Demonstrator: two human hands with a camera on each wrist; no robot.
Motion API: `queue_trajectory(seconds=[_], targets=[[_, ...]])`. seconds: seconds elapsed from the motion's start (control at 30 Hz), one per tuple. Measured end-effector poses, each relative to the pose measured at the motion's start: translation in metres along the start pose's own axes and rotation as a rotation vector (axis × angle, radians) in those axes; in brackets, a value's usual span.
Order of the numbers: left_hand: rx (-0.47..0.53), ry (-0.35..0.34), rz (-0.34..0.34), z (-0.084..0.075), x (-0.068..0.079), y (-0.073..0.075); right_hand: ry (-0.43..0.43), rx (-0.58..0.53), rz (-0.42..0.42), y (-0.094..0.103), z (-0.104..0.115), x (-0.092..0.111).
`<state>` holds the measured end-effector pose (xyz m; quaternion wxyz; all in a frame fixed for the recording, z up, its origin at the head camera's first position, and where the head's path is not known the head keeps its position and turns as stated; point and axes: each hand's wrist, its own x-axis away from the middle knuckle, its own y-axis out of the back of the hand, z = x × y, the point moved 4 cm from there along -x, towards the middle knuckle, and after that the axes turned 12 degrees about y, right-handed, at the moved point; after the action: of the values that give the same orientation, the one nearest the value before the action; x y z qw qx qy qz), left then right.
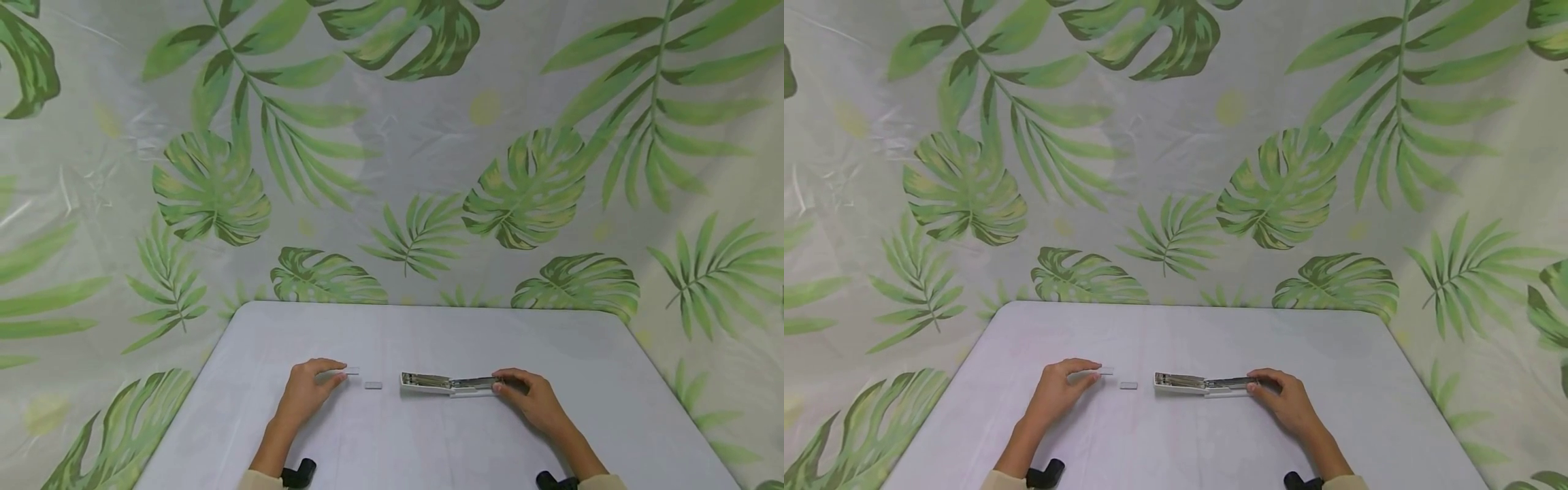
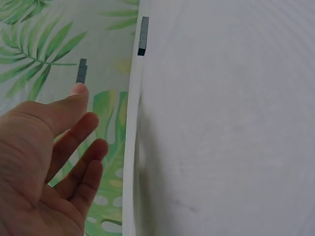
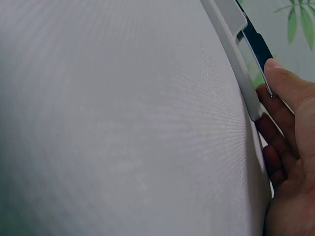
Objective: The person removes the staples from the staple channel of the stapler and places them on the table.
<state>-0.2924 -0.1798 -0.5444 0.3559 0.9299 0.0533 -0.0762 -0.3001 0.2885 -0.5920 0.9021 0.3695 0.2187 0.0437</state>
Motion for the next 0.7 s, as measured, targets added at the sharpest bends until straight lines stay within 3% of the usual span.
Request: queue_trajectory(seconds=[0.13, 0.47, 0.7], targets=[[-0.005, 0.042, 0.044, 0.007, 0.000, -0.002, -0.008, 0.001, 0.005, -0.001, 0.001, 0.001], [-0.027, 0.039, 0.075, 0.020, -0.003, -0.008, -0.009, -0.009, 0.002, -0.001, 0.001, 0.001], [-0.062, -0.011, 0.096, 0.022, -0.004, -0.011, -0.010, -0.018, -0.007, 0.000, 0.002, 0.001]])
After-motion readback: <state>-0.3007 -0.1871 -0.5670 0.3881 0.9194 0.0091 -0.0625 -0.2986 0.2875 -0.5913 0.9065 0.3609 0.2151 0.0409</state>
